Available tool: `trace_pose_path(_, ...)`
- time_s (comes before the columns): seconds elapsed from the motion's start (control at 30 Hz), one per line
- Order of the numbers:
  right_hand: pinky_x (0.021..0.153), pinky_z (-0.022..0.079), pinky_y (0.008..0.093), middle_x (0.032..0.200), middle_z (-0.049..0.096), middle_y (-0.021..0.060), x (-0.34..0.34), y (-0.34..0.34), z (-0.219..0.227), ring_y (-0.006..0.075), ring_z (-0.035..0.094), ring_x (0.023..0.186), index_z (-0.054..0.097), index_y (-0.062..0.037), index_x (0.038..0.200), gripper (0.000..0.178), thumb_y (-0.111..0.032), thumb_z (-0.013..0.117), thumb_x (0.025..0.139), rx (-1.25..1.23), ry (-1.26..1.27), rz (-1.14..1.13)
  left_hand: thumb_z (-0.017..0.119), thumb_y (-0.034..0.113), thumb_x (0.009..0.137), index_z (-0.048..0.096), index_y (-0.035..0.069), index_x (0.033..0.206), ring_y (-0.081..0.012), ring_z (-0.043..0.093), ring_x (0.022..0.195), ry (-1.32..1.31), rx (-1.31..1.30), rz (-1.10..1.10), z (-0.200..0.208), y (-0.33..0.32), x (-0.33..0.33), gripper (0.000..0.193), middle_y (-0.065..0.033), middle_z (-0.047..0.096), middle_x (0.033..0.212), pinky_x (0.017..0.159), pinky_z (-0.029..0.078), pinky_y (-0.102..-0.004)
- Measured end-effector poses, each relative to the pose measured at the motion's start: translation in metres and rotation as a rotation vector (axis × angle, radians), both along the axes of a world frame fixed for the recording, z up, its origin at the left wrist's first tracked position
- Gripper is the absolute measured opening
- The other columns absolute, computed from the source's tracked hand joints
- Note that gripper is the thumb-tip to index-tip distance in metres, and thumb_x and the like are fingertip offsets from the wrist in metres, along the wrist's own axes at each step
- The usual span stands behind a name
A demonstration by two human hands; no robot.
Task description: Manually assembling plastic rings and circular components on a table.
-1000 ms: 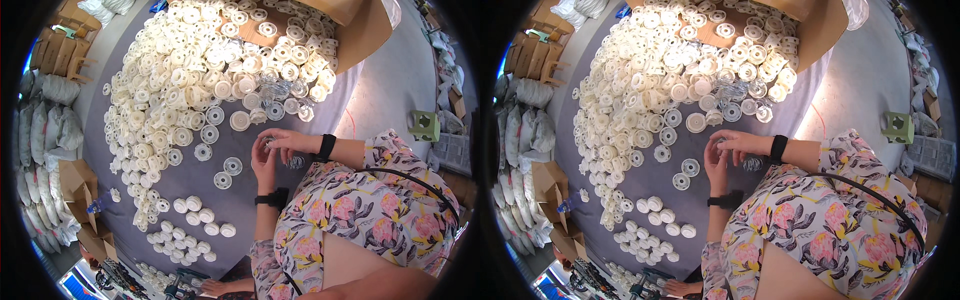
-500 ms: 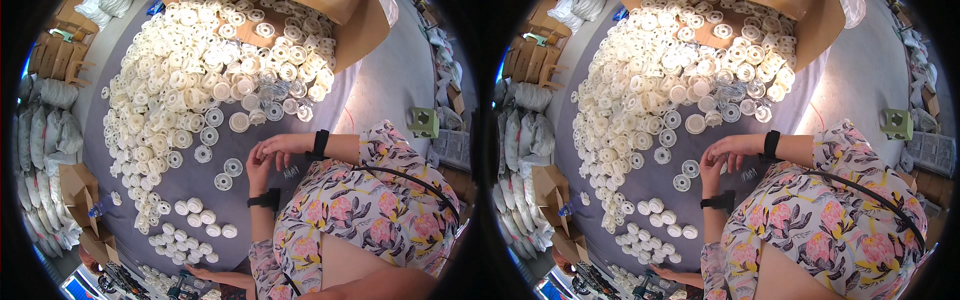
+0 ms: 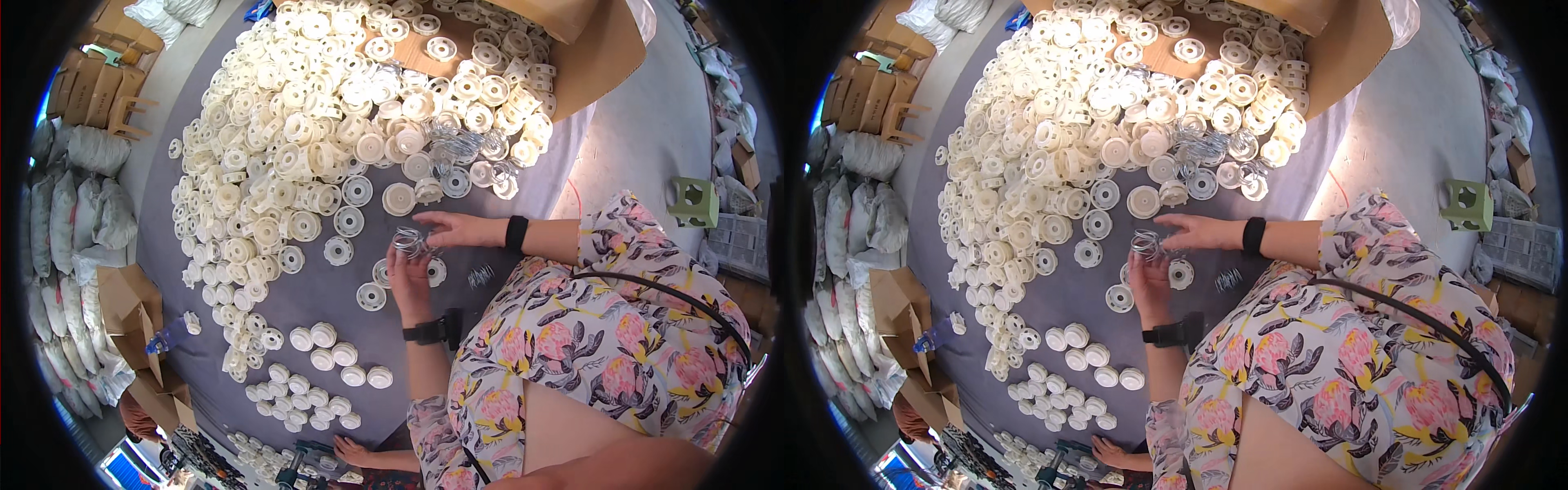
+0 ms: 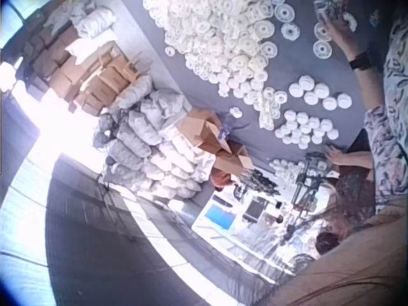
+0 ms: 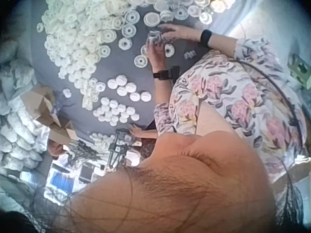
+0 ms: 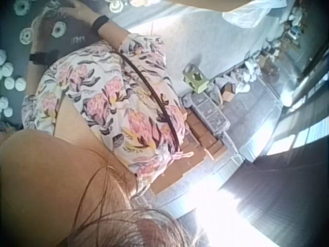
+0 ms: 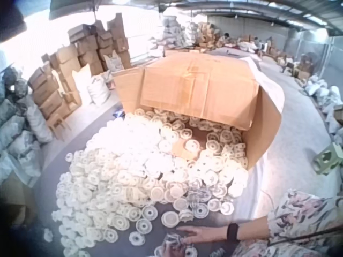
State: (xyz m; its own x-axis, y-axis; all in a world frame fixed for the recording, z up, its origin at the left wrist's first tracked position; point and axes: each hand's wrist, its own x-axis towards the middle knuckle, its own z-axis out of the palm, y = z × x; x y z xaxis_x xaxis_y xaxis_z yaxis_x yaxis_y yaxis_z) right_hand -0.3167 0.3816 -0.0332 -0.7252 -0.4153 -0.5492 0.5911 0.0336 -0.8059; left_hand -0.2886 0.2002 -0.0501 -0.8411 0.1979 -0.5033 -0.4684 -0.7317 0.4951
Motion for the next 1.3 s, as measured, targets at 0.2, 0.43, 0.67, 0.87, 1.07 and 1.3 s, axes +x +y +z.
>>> trace_pose_path(0.2, 0.068, 0.050, 0.0269, 0.103, 0.056, 0.0016, 0.001, -0.018, 0.009, 0.0094, 0.054, 0.090, 0.047, -0.0093, 0.125, 0.049, -0.031, 0.064, 0.085, -0.048, -0.300, 0.078, 0.055, 0.014, 0.091, 0.045, 0.003, 0.122, -0.0190, 0.059, 0.093, -0.046, -0.204, 0.024, 0.017, 0.006, 0.013, 0.034, -0.0095, 0.056, 0.111, 0.072, 0.052, -0.0275)
trace_pose_path(0.43, 0.058, 0.053, 0.0283, 0.088, 0.058, 0.0040, -0.008, -0.015, 0.012, 0.0116, 0.059, 0.075, 0.057, -0.0068, 0.108, 0.039, -0.029, 0.069, 0.078, 0.100, 0.027, 0.052, 0.059, 0.007, 0.086, 0.043, 0.005, 0.122, -0.0138, 0.057, 0.086, 0.002, -0.281, -0.066, 0.033, -0.015, 0.022, 0.040, -0.0078, 0.055, 0.105, 0.075, 0.049, -0.0273)
trace_pose_path(0.67, 0.055, 0.050, 0.0234, 0.085, 0.057, -0.0012, -0.020, -0.019, 0.027, 0.0068, 0.056, 0.069, 0.057, -0.0074, 0.105, 0.031, -0.028, 0.065, 0.082, -0.057, -0.120, 0.265, 0.059, 0.003, 0.083, 0.041, 0.005, 0.124, -0.0155, 0.057, 0.097, 0.125, -0.373, -0.131, 0.025, -0.033, 0.032, 0.045, -0.0070, 0.055, 0.109, 0.083, 0.049, -0.0294)
trace_pose_path(0.87, 0.055, 0.052, 0.0254, 0.091, 0.059, 0.0007, -0.008, -0.027, 0.021, 0.0092, 0.058, 0.074, 0.057, -0.0077, 0.110, 0.040, -0.034, 0.066, 0.081, -0.055, -0.248, 0.161, 0.066, -0.002, 0.078, 0.046, 0.001, 0.119, -0.0155, 0.056, 0.099, 0.151, -0.516, 0.020, 0.023, -0.030, 0.040, 0.046, -0.0095, 0.055, 0.115, 0.083, 0.048, -0.0282)
trace_pose_path(1.07, 0.053, 0.052, 0.0253, 0.091, 0.059, 0.0016, -0.003, -0.030, 0.022, 0.0101, 0.057, 0.075, 0.057, -0.0084, 0.114, 0.048, -0.038, 0.069, 0.079, -0.018, -0.182, 0.222, 0.065, -0.004, 0.080, 0.051, -0.001, 0.115, -0.0136, 0.057, 0.100, 0.349, -0.978, -0.175, 0.035, -0.032, 0.044, 0.038, -0.0081, 0.058, 0.111, 0.085, 0.047, -0.0268)
trace_pose_path(1.3, 0.073, 0.050, 0.0284, 0.096, 0.060, 0.0032, -0.008, -0.028, 0.032, 0.0134, 0.058, 0.086, 0.057, -0.0093, 0.108, 0.040, -0.030, 0.072, 0.077, 0.302, 0.465, 0.391, 0.065, 0.000, 0.080, 0.052, -0.001, 0.112, -0.0178, 0.061, 0.082, 0.076, -0.512, 0.019, 0.028, -0.033, 0.050, 0.033, -0.0064, 0.061, 0.098, 0.076, 0.050, -0.0306)
